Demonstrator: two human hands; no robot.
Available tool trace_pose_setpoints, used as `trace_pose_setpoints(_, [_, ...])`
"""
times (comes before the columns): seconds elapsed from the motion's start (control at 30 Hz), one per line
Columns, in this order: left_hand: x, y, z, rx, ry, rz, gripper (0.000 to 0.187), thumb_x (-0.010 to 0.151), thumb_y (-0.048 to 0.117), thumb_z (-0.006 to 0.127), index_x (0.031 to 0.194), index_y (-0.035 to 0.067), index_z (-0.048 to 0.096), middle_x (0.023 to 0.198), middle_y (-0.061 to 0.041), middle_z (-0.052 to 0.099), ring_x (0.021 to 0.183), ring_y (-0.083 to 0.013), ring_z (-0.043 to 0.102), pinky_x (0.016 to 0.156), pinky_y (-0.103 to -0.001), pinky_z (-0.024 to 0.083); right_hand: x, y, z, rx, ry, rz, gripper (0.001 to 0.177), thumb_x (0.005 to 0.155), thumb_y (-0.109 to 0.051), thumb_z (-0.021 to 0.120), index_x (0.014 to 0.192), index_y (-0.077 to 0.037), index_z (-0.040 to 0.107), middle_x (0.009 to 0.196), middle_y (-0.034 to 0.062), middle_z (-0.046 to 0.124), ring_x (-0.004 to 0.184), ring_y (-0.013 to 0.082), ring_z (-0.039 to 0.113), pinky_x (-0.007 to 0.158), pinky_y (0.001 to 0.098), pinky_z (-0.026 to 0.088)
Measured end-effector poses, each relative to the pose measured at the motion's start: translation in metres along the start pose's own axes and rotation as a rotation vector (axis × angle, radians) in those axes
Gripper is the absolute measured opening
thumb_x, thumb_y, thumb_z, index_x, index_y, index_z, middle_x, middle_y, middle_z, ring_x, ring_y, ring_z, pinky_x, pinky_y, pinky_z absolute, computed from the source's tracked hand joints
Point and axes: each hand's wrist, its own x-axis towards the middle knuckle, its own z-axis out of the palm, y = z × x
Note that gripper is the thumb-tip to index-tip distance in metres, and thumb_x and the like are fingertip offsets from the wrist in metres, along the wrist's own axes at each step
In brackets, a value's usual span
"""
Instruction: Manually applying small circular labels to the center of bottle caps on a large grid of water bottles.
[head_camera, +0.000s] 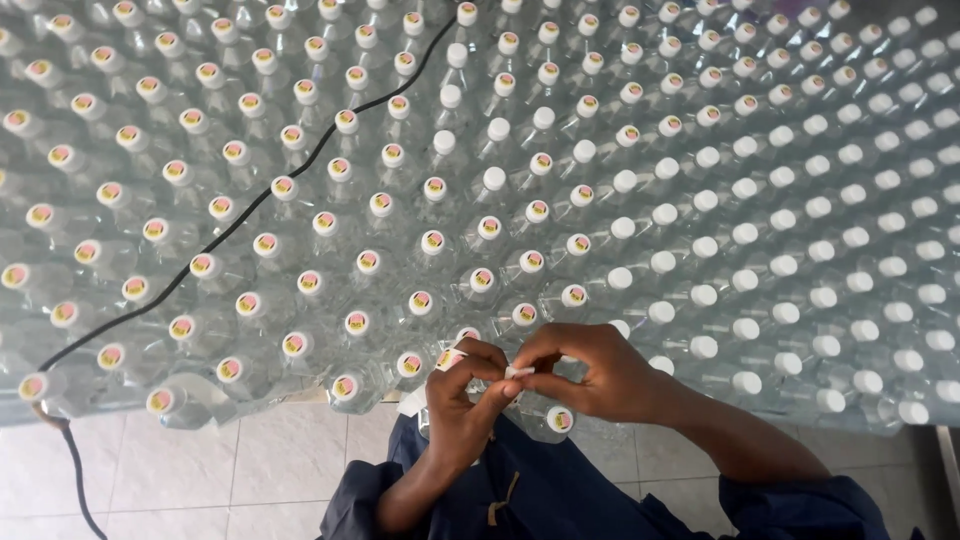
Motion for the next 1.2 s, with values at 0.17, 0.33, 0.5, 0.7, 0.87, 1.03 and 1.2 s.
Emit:
trace_pose_setpoints(0.17, [0.004, 0.001, 0.0, 0.153, -0.08, 0.154, 0.032, 0.104, 0.027, 0.077, 0.132, 0.012, 0.073, 0.111, -0.01, 0.071, 0.097, -0.0223, 0.067, 0.08, -0.033, 0.063, -0.012, 0.023, 0.002, 0.016, 0.166, -0.036, 0.023, 0.094, -0.017, 0.085, 0.114, -0.012, 0.075, 0.102, 0.0042, 0.083, 0.088, 0.0163, 0.084, 0.084, 0.0277, 0.071])
trace_pose_setpoints(0.33, [0.01, 0.011, 0.001, 0.194, -0.058, 0.26, 0.018, 0.107, 0.017, 0.071, 0.12, 0.007, 0.08, 0.105, -0.01, 0.067, 0.09, -0.0233, 0.071, 0.078, -0.036, 0.059, -0.014, 0.016, 0.0, -0.009, 0.162, -0.003, 0.02, 0.092, -0.018, 0.086, 0.108, -0.011, 0.078, 0.097, 0.0034, 0.084, 0.085, 0.0148, 0.084, 0.081, 0.026, 0.07])
trace_pose_setpoints(0.5, [0.007, 0.007, 0.001, 0.233, -0.015, 0.299, 0.012, 0.104, 0.012, 0.073, 0.111, 0.005, 0.08, 0.104, -0.011, 0.068, 0.084, -0.0225, 0.072, 0.074, -0.034, 0.059, -0.012, 0.006, -0.004, -0.02, 0.094, 0.02, 0.014, 0.094, -0.021, 0.085, 0.105, -0.014, 0.08, 0.094, 0.0, 0.085, 0.083, 0.0123, 0.083, 0.079, 0.0247, 0.067])
trace_pose_setpoints(0.7, [0.0, 0.005, 0.001, 0.236, -0.024, 0.291, 0.017, 0.107, 0.008, 0.071, 0.123, 0.007, 0.077, 0.107, -0.011, 0.067, 0.088, -0.0212, 0.073, 0.073, -0.033, 0.059, -0.011, 0.009, -0.002, 0.04, 0.096, 0.027, 0.011, 0.096, -0.015, 0.082, 0.106, -0.013, 0.078, 0.098, 0.0029, 0.084, 0.087, 0.0146, 0.082, 0.081, 0.0255, 0.068])
trace_pose_setpoints(0.87, [0.002, 0.012, 0.002, 0.384, -0.023, 0.344, 0.014, 0.104, 0.006, 0.072, 0.117, 0.003, 0.078, 0.102, -0.012, 0.071, 0.076, -0.0195, 0.073, 0.067, -0.03, 0.057, -0.012, 0.007, -0.003, 0.047, 0.099, 0.018, 0.01, 0.1, -0.017, 0.078, 0.108, -0.012, 0.076, 0.099, 0.0038, 0.082, 0.089, 0.0167, 0.082, 0.083, 0.0279, 0.069])
trace_pose_setpoints(1.03, [0.001, 0.006, 0.003, 0.4, 0.003, 0.363, 0.012, 0.102, 0.013, 0.076, 0.109, 0.003, 0.077, 0.101, -0.014, 0.072, 0.082, -0.0253, 0.076, 0.072, -0.037, 0.061, -0.016, 0.007, 0.0, 0.055, 0.119, 0.057, 0.009, 0.103, -0.018, 0.073, 0.107, -0.01, 0.073, 0.101, 0.0053, 0.081, 0.091, 0.0171, 0.081, 0.086, 0.0289, 0.067])
trace_pose_setpoints(1.2, [-0.001, 0.008, 0.004, 0.379, 0.019, 0.353, 0.018, 0.095, 0.017, 0.085, 0.093, 0.005, 0.072, 0.089, -0.011, 0.071, 0.075, -0.0214, 0.071, 0.066, -0.033, 0.057, -0.018, 0.024, -0.016, 0.032, 0.128, 0.038, 0.013, 0.107, -0.023, 0.065, 0.105, -0.011, 0.069, 0.107, 0.0088, 0.079, 0.103, 0.0219, 0.08, 0.091, 0.0338, 0.067])
